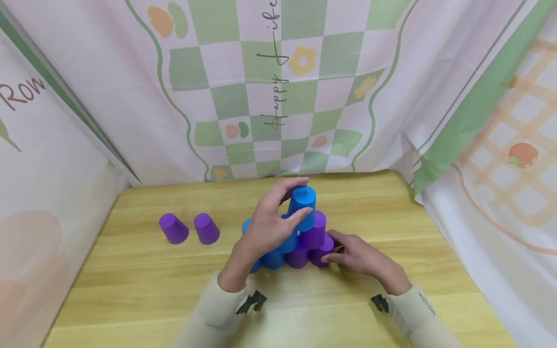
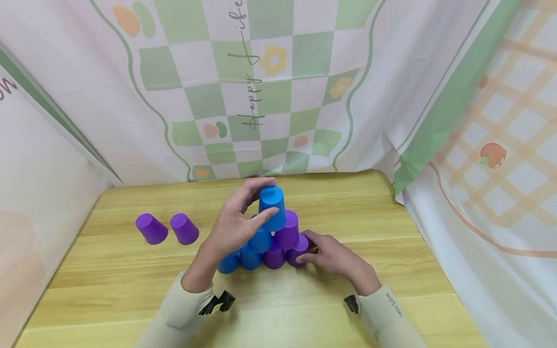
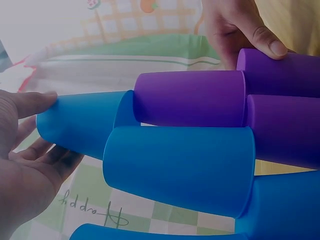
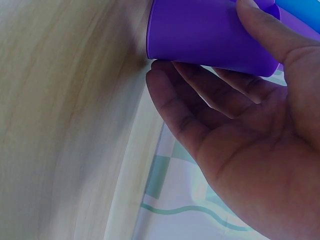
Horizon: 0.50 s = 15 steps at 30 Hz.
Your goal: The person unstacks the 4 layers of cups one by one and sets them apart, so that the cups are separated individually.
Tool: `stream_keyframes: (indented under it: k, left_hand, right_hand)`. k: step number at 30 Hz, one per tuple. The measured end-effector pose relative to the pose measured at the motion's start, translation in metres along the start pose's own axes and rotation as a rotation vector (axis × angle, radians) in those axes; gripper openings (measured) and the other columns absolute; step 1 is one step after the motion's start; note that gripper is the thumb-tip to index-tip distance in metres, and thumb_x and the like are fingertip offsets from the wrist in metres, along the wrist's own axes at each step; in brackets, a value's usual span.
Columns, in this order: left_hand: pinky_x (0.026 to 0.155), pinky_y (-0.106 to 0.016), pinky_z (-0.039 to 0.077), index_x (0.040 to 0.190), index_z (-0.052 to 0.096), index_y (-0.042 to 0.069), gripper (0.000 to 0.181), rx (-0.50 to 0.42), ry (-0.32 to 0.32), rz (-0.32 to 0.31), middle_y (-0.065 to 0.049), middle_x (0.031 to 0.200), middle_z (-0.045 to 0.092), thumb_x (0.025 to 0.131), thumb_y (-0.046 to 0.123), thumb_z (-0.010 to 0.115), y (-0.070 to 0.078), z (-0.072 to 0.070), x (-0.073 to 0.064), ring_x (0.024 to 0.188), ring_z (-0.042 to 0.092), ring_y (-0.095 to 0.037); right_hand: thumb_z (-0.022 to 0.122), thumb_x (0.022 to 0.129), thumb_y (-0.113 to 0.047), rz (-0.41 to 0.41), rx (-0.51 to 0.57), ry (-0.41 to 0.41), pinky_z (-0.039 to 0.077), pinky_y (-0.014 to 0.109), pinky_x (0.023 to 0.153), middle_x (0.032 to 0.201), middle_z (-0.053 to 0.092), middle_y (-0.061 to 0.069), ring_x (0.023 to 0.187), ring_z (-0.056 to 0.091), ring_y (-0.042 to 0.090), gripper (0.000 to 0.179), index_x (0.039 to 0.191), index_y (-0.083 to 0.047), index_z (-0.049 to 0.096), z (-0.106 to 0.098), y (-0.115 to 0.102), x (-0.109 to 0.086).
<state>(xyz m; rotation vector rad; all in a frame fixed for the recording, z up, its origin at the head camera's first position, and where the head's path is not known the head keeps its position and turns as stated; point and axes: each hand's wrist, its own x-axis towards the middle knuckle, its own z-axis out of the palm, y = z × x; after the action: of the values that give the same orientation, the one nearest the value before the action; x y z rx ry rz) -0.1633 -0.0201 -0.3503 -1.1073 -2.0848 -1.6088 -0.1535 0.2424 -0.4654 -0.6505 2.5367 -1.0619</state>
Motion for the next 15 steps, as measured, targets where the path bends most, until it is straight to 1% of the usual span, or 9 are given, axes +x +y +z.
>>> stream_keyframes:
  k: [10, 15]
  left_hand:
    - [0.108, -0.030, 0.043, 0.138, 0.049, 0.008, 0.053, 0.002, 0.009, 0.025, -0.007, 0.138, 0.053, 0.089, 0.006, 0.069, 0.0009, 0.0001, -0.0019, 0.129, 0.051, -0.016]
    - [0.108, -0.030, 0.043, 0.138, 0.048, 0.007, 0.054, 0.016, 0.012, 0.033, -0.008, 0.138, 0.053, 0.089, 0.005, 0.070, 0.0045, -0.0010, -0.0025, 0.129, 0.051, -0.015]
  right_hand:
    - [0.067, 0.091, -0.040, -0.005, 0.006, 0.001, 0.055, 0.028, 0.085, 0.107, 0.069, -0.007, 0.098, 0.066, 0.015, 0.039, 0.124, -0.020, 0.057, 0.0012, 0.0000, -0.0002]
    - [0.067, 0.091, -0.041, 0.000, -0.001, 0.003, 0.055, 0.029, 0.085, 0.106, 0.069, -0.008, 0.098, 0.066, 0.014, 0.038, 0.122, -0.021, 0.057, 0.0013, -0.0003, -0.0004]
